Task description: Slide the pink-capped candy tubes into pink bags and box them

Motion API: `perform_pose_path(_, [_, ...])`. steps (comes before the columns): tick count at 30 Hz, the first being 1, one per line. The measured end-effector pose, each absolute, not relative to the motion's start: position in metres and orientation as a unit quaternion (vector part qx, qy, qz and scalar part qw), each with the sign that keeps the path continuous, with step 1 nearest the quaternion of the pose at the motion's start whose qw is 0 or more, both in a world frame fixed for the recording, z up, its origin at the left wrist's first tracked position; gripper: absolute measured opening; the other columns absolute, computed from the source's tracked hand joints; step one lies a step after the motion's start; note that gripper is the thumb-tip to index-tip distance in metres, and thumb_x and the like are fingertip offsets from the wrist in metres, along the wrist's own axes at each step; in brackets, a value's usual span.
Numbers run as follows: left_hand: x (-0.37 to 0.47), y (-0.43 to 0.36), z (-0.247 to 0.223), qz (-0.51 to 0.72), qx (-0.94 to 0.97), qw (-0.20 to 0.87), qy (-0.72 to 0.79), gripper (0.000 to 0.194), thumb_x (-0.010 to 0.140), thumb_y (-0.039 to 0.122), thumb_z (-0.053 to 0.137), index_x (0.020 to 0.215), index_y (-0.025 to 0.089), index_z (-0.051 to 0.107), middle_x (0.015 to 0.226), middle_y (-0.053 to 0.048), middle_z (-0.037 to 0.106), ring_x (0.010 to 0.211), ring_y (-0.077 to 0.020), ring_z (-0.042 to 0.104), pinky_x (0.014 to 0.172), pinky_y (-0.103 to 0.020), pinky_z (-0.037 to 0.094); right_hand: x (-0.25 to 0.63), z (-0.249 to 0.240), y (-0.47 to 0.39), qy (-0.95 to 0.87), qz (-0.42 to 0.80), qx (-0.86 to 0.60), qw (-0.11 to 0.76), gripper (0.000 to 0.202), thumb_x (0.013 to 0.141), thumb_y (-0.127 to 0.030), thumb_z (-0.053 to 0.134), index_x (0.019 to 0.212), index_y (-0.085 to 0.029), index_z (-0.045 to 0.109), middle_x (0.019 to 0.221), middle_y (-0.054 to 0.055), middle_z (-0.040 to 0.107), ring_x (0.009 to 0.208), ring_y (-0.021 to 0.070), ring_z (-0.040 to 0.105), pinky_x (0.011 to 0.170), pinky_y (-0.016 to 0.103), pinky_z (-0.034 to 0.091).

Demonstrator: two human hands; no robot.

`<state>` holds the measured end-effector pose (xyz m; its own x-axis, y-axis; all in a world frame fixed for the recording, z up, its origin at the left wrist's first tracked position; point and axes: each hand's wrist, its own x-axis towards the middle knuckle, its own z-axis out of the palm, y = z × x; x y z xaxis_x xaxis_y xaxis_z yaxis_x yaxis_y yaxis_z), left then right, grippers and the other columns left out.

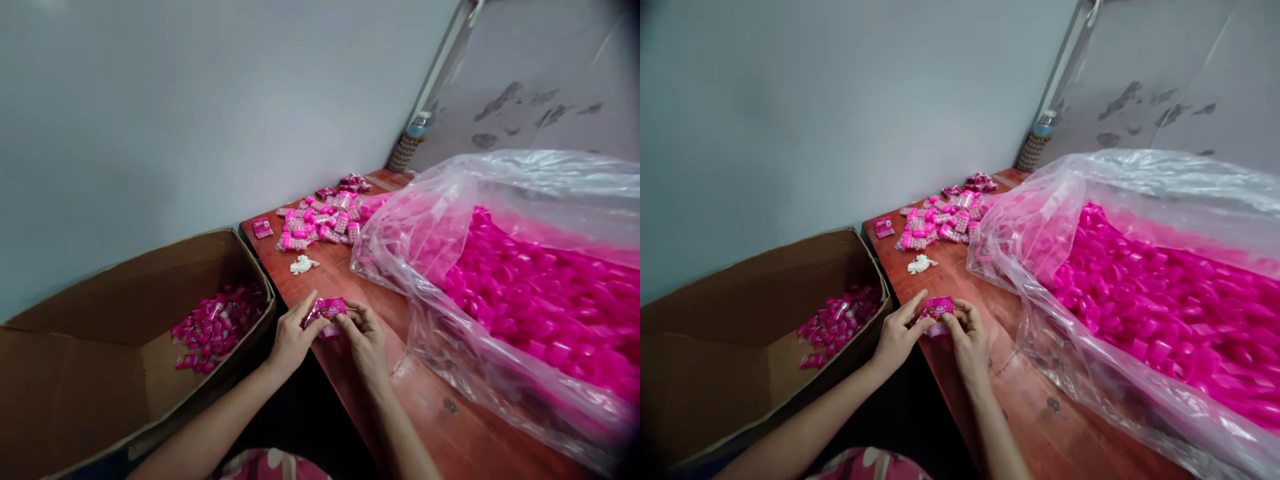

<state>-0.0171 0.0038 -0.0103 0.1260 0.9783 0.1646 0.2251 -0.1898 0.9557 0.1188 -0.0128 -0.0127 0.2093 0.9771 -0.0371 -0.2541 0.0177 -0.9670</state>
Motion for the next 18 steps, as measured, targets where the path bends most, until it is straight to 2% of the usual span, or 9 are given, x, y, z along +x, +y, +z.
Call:
perform_pose_path(2, [-0.017,0.003,-0.007,0.442,0.532,0.543,0.477,0.033,0.071,0.035,0.061,0.098,0.018,0.064,0.103,-0.007,0.064,0.092,-0.0221,0.059,0.081,-0.033,0.048,0.118,-0.009,-0.013,-0.362,0.508,-0.484,0.614,0.029,0.071,-0.026,0.065,0.096,-0.021,0.051,0.076,-0.001,0.064,0.068,0.0129,0.059,0.064,0.025,0.046])
perform_pose_path(4, [-0.017,0.003,-0.006,0.419,0.465,0.63,0.46,0.028,0.07,0.038,0.06,0.076,0.012,0.067,0.078,-0.005,0.066,0.073,-0.0188,0.062,0.069,-0.03,0.051,0.118,-0.009,-0.012,-0.379,0.524,-0.481,0.591,0.028,0.071,-0.026,0.064,0.095,-0.02,0.051,0.075,0.0,0.064,0.067,0.0131,0.06,0.064,0.025,0.046])
perform_pose_path(6, [-0.019,0.005,-0.007,0.414,0.417,0.666,0.459,0.029,0.068,0.039,0.062,0.06,0.01,0.064,0.061,-0.003,0.062,0.061,-0.0147,0.06,0.063,-0.028,0.051,0.119,-0.008,-0.008,-0.418,0.541,-0.482,0.548,0.024,0.073,-0.029,0.062,0.093,-0.019,0.052,0.073,0.0,0.064,0.065,0.014,0.06,0.062,0.026,0.046])
perform_pose_path(8, [-0.022,0.007,-0.007,0.424,0.381,0.673,0.472,0.029,0.064,0.037,0.066,0.054,0.01,0.062,0.055,-0.002,0.059,0.054,-0.0119,0.057,0.059,-0.026,0.051,0.12,-0.004,0.005,-0.48,0.532,-0.494,0.492,0.021,0.075,-0.033,0.06,0.088,-0.018,0.054,0.07,0.001,0.064,0.062,0.0151,0.06,0.06,0.026,0.047])
perform_pose_path(10, [-0.025,0.01,-0.008,0.425,0.358,0.68,0.479,0.028,0.061,0.036,0.069,0.053,0.01,0.062,0.054,-0.002,0.059,0.051,-0.0111,0.056,0.057,-0.026,0.05,0.121,0.004,0.029,-0.569,0.464,-0.522,0.433,0.022,0.077,-0.037,0.056,0.087,-0.017,0.055,0.072,0.002,0.064,0.065,0.0163,0.061,0.06,0.026,0.047])
perform_pose_path(12, [-0.026,0.013,-0.008,0.427,0.335,0.688,0.482,0.027,0.061,0.035,0.07,0.054,0.009,0.062,0.056,-0.004,0.061,0.052,-0.0117,0.056,0.056,-0.025,0.05,0.123,0.016,0.064,-0.667,0.322,-0.569,0.357,0.023,0.082,-0.037,0.048,0.093,-0.018,0.056,0.084,0.004,0.066,0.076,0.0164,0.062,0.067,0.025,0.046])
perform_pose_path(14, [-0.028,0.015,-0.007,0.432,0.31,0.695,0.485,0.026,0.06,0.034,0.07,0.056,0.009,0.063,0.058,-0.006,0.062,0.054,-0.0123,0.057,0.055,-0.024,0.049,0.128,0.025,0.1,-0.725,0.146,-0.644,0.195,0.024,0.087,-0.033,0.039,0.098,-0.021,0.056,0.091,0.003,0.066,0.082,0.0148,0.061,0.07,0.022,0.044])
perform_pose_path(18, [-0.034,0.019,-0.008,0.45,0.25,0.707,0.484,0.026,0.057,0.032,0.073,0.056,0.009,0.062,0.057,-0.004,0.061,0.052,-0.0112,0.056,0.052,-0.023,0.049,0.157,0.027,0.141,-0.673,0.054,-0.733,0.088,0.026,0.085,-0.025,0.041,0.096,-0.01,0.059,0.09,0.019,0.064,0.085,0.0271,0.061,0.07,0.033,0.043])
